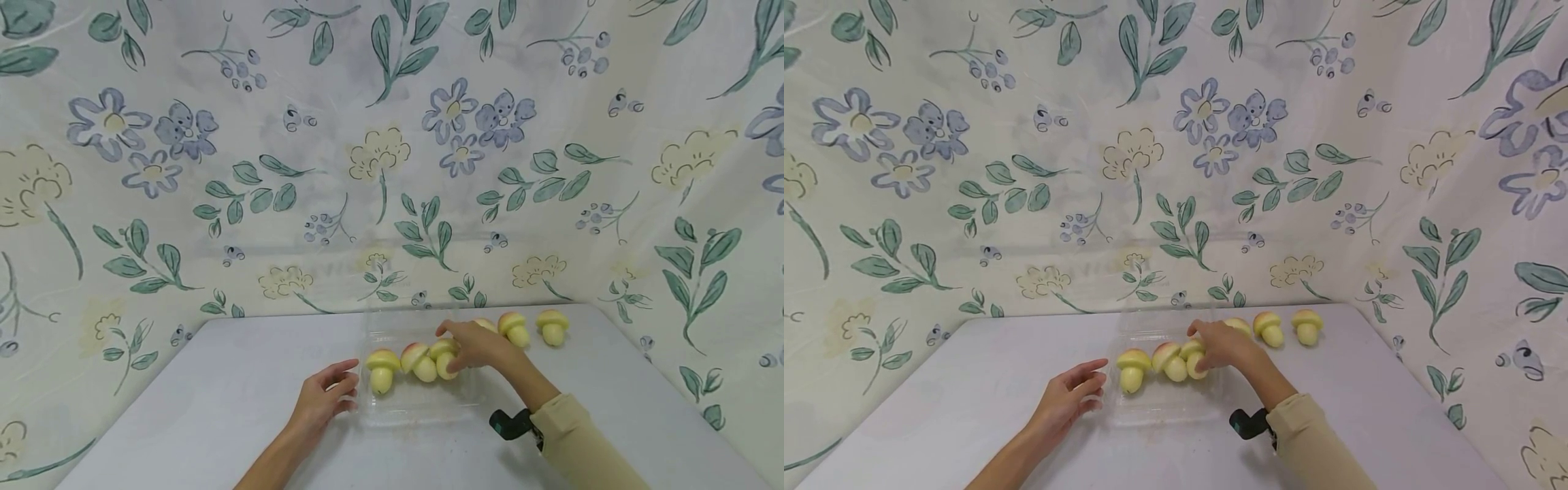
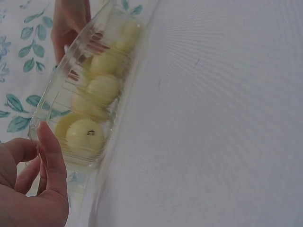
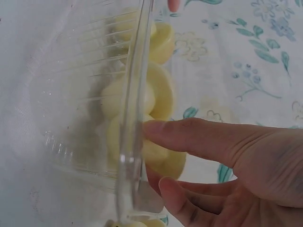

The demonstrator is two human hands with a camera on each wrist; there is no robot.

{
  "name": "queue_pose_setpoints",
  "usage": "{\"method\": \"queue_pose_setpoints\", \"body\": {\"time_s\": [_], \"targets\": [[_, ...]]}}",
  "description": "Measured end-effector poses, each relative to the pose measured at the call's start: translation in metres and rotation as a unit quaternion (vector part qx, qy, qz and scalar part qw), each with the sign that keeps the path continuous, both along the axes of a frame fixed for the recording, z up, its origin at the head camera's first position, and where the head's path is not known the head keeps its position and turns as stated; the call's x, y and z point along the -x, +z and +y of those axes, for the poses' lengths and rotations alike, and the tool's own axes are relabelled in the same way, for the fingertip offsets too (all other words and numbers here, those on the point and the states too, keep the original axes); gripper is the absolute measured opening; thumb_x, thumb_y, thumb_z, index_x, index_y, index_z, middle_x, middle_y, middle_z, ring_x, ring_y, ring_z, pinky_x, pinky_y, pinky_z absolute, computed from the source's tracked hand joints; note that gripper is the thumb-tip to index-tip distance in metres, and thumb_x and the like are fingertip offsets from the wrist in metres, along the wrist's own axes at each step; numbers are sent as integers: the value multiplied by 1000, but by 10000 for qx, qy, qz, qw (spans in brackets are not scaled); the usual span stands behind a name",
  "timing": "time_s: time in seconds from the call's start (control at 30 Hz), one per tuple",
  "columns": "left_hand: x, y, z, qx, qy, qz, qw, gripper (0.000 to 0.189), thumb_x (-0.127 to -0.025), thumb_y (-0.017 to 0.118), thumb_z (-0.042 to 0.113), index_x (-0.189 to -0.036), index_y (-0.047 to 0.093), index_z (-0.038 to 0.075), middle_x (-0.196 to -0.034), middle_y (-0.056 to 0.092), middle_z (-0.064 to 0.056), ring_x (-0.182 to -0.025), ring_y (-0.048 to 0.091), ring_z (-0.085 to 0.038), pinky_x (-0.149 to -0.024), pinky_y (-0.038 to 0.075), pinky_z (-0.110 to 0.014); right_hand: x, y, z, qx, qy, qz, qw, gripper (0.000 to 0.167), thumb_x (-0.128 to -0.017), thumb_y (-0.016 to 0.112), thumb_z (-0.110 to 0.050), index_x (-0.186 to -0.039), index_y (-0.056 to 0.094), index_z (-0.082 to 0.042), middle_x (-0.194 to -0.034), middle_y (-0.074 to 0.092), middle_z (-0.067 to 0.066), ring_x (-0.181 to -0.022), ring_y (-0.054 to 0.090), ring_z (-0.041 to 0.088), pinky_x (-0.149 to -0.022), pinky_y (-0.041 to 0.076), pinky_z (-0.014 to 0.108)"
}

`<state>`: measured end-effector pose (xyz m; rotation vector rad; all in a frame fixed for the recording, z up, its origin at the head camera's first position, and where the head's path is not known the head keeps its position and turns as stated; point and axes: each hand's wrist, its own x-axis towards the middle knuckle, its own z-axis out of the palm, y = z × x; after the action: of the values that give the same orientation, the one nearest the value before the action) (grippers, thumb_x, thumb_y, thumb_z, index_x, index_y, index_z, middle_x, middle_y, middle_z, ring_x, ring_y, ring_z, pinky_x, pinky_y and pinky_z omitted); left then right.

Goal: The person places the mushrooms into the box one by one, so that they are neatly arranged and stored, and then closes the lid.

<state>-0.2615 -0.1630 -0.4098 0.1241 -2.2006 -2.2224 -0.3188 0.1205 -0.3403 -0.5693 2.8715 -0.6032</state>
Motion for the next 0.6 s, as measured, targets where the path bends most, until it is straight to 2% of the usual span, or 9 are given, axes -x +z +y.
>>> {"method": "queue_pose_setpoints", "body": {"time_s": [0.13, 0.47, 0.6], "targets": [[1, 0, 0, -6, 9, -4, 10000, 40, -92, 66, 6, -132, 59, 0, -94, 58, -2, -78, 59, -13, -59, 56, -22, -1, 0, 1, 69, -31, 13, 10000, 59, -77, 84, -16, -129, 56, -16, -122, 64, 14, -96, 60, 19, -79, 54, 34], [0, 0, 1, -26, -18, -31, 10000, 39, -93, 64, 5, -132, 59, 0, -96, 59, -3, -79, 59, -13, -60, 56, -23, -3, -7, 5, 218, 56, 320, 9992, 52, -79, 82, -14, -125, 58, -15, -120, 64, 15, -104, 62, 25, -82, 54, 36], [0, 0, 1, -25, -20, -24, 10000, 39, -93, 64, 4, -132, 59, 0, -96, 60, -3, -78, 59, -14, -60, 56, -23, -4, -9, 4, 91, 55, 510, 9986, 52, -78, 83, -14, -124, 59, -16, -117, 65, 12, -102, 62, 24, -82, 53, 37]]}}
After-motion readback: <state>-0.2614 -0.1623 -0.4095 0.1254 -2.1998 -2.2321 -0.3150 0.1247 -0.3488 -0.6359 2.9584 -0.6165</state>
